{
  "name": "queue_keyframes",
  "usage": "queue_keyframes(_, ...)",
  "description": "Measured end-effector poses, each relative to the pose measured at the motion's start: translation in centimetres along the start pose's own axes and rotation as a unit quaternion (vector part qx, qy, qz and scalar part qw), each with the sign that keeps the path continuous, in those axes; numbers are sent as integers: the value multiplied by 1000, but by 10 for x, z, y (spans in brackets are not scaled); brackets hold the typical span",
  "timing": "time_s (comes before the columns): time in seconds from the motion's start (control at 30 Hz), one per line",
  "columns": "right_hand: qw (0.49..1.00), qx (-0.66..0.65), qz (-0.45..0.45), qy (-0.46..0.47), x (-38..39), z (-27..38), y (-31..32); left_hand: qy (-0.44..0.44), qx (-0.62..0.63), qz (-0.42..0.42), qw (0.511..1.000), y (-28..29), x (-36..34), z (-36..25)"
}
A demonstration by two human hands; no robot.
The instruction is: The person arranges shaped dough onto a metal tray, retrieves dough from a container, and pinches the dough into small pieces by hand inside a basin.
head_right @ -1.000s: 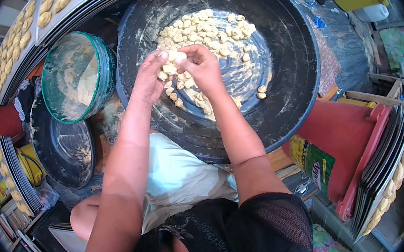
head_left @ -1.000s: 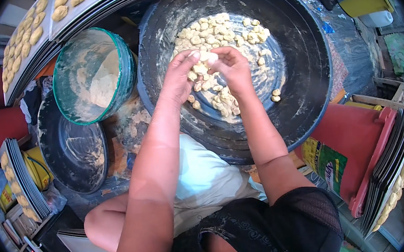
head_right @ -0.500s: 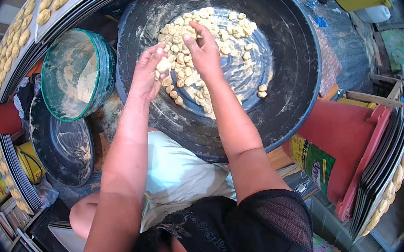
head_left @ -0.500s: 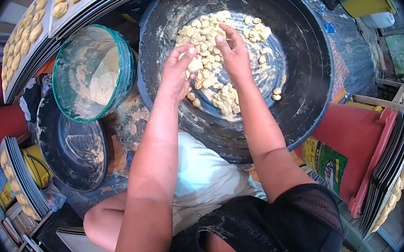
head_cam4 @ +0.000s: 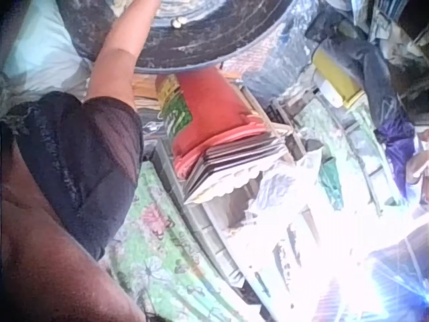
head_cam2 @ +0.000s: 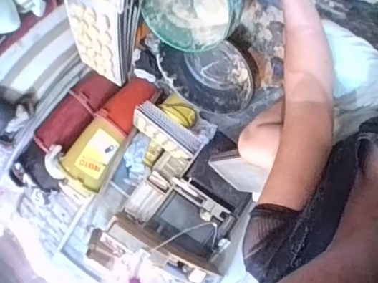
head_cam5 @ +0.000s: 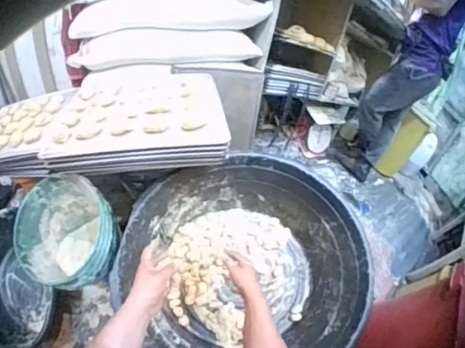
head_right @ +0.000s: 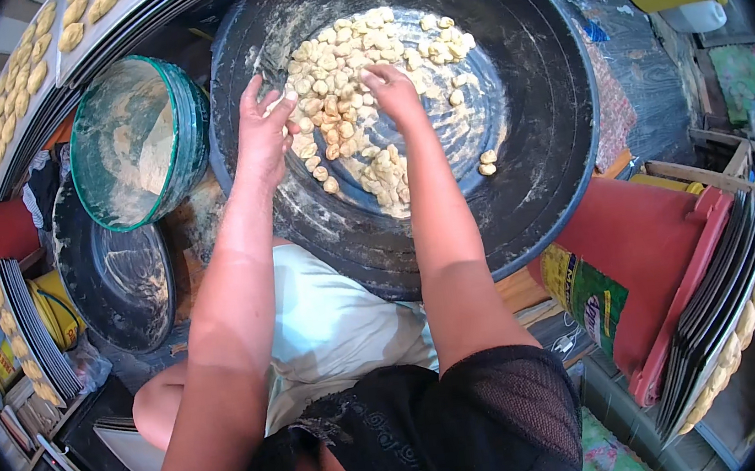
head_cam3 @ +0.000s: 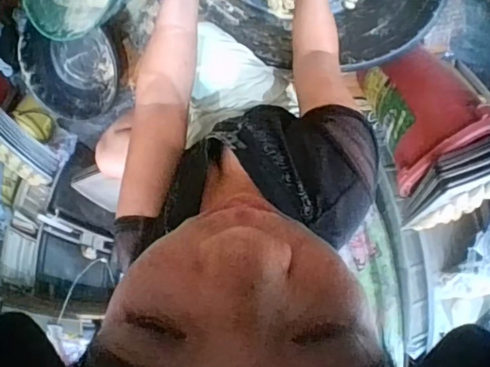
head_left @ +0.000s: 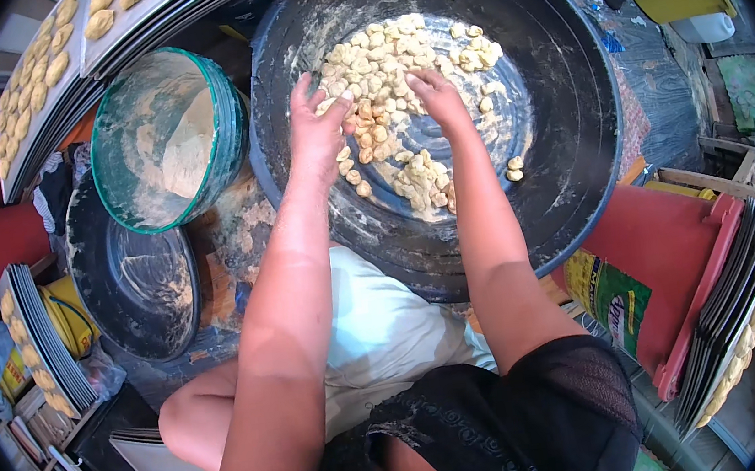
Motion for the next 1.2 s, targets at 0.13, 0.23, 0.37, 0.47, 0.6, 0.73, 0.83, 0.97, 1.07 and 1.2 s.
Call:
queue_keyframes(0.13, 966, 129, -90, -206, -55, -103, 43, -24, 42, 45, 998, -18, -9, 8)
queue_keyframes(0.23, 897, 336, -204, -201, -57, -104, -39, -69, 68, 41, 994, -16, -11, 11)
queue_keyframes(0.37, 772, 618, 113, 93, -25, -128, -95, -15, -4, -23, 1000, -13, -20, 15)
queue_keyframes(0.47, 701, 576, 253, 337, 4, -144, -80, -24, -37, -51, 998, 0, -19, 19)
queue_keyframes(0.6, 694, 700, 137, 97, -59, -60, -62, 5, 22, -36, 999, 1, -2, 2)
queue_keyframes(0.73, 891, 391, -201, -110, -118, -48, -38, -18, -2, -46, 999, -10, -12, 13)
queue_keyframes(0.83, 852, 518, -21, -70, -118, -32, -81, -4, 9, -57, 998, -9, -14, 11)
queue_keyframes(0.97, 704, 665, 106, 226, -47, -99, -113, -23, -34, -43, 998, -4, -15, 16)
queue_keyframes(1.07, 675, 637, 306, 213, -46, -104, -45, -9, -54, -41, 998, -9, -12, 19)
queue_keyframes(1.2, 835, 503, -156, -157, -87, -72, 50, -28, -78, -16, 996, -10, -9, 14)
Point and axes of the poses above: each hand's wrist, its own x-axis away from the middle knuckle, its own y-axis out of the back of the hand, z = x × y, the point moved 1 cm from there along -x, towards the middle knuckle, and after that the axes turned 6 degrees about z, right-handed, at the moved point
